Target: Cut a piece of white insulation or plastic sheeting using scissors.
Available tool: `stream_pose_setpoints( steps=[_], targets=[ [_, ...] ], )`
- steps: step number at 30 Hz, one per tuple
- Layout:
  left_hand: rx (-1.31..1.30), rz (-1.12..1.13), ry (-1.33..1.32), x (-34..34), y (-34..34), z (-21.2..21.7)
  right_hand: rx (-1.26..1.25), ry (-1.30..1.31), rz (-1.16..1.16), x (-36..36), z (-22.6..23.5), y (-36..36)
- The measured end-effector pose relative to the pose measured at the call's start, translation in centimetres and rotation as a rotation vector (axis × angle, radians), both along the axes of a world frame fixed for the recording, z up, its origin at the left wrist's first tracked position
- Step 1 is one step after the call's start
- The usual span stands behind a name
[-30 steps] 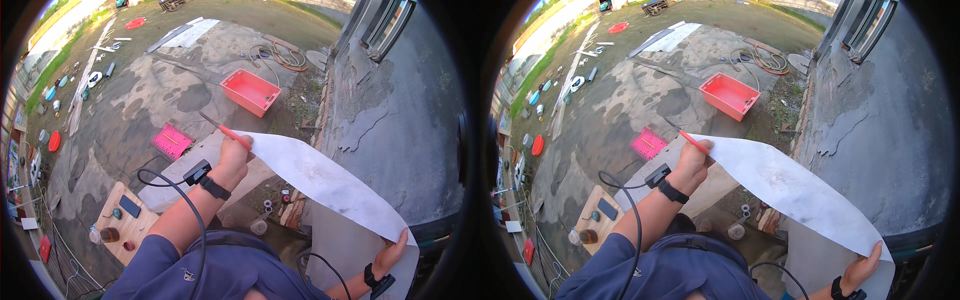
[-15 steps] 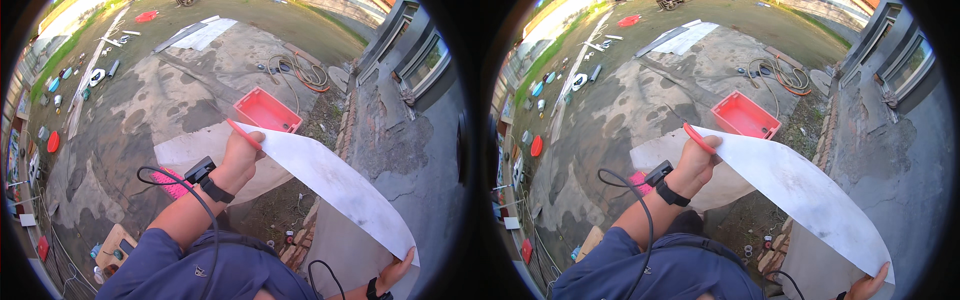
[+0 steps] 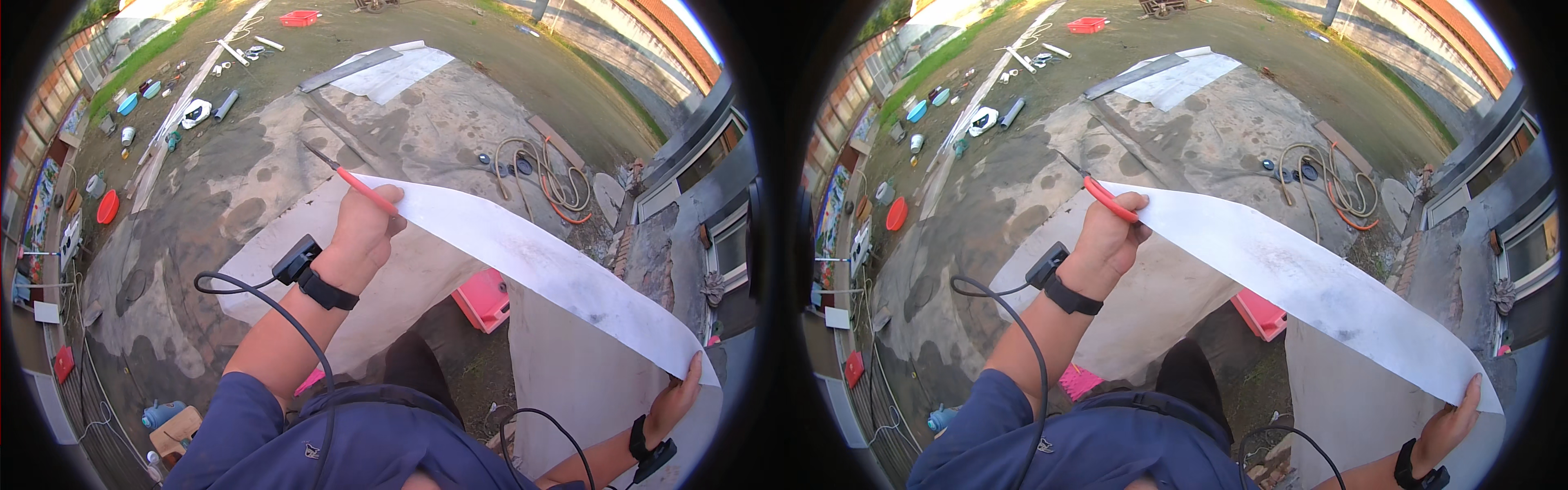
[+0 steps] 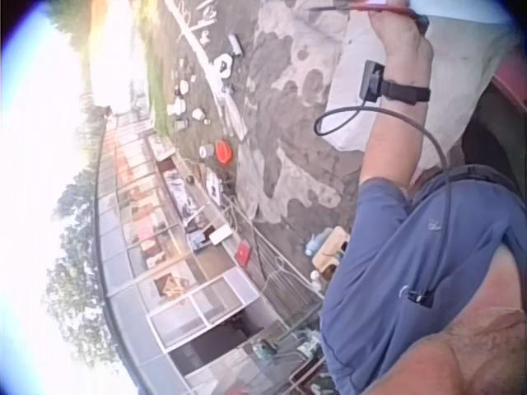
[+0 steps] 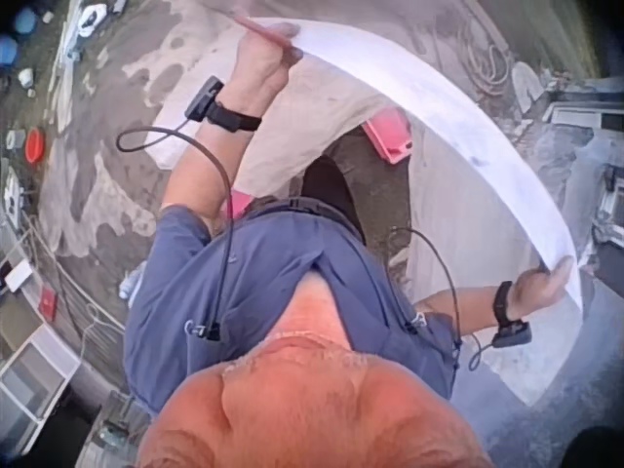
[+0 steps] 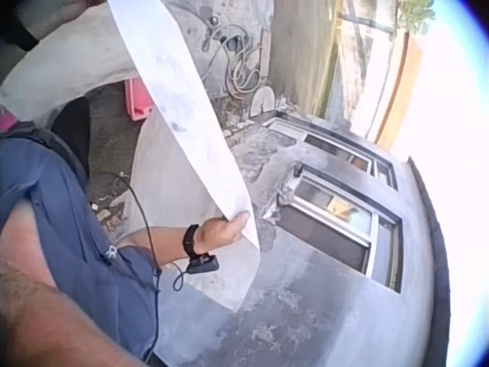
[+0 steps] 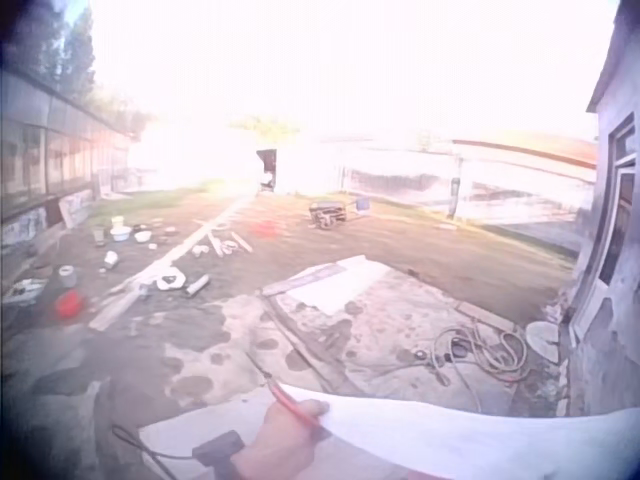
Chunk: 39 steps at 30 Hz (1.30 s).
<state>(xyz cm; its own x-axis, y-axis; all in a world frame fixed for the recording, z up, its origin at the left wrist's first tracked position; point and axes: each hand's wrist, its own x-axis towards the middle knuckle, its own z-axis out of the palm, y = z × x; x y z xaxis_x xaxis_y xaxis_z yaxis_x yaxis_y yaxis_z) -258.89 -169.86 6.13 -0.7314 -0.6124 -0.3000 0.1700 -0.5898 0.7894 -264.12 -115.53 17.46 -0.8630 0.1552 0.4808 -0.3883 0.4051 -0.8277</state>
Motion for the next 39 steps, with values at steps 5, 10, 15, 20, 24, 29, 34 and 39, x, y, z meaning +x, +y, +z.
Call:
stream_pose_setpoints(
  steps=[5, 10, 15, 20, 24, 29, 34, 39],
  targets=[
    [-0.013, 0.189, -0.049, -6.6, -9.3, -1.5, -0.293, -0.063, 0.103, -15.2, -2.7, -15.0],
    [-0.099, 0.334, -0.137, -11.9, -18.7, -2.0, -0.410, -0.368, 0.532, -29.6, -5.5, -28.1],
    [-0.137, 0.503, -0.239, -14.8, -31.7, -3.7, -0.334, -0.526, 0.681, -40.0, -9.6, -44.9],
    [-0.236, 0.695, -0.283, -13.5, -46.8, -5.2, -0.275, -0.604, 0.872, -45.8, -16.6, -63.4],
    [-0.347, 0.853, -0.234, -12.3, -57.7, -3.4, -0.163, -0.561, 1.062, -48.7, -18.1, -78.2],
    [-0.479, 1.022, -0.258, -10.4, -66.1, 1.0, -0.093, -0.401, 1.241, -50.7, -16.9, -93.8],
    [-0.539, 1.093, -0.202, -8.3, -66.2, 2.6, -0.120, -0.318, 1.355, -53.3, -13.1, -101.1],
    [-0.366, 1.257, -0.178, -11.4, -57.2, -1.8, -0.040, -0.366, 1.440, -55.9, -14.2, -99.9]
  ],
)
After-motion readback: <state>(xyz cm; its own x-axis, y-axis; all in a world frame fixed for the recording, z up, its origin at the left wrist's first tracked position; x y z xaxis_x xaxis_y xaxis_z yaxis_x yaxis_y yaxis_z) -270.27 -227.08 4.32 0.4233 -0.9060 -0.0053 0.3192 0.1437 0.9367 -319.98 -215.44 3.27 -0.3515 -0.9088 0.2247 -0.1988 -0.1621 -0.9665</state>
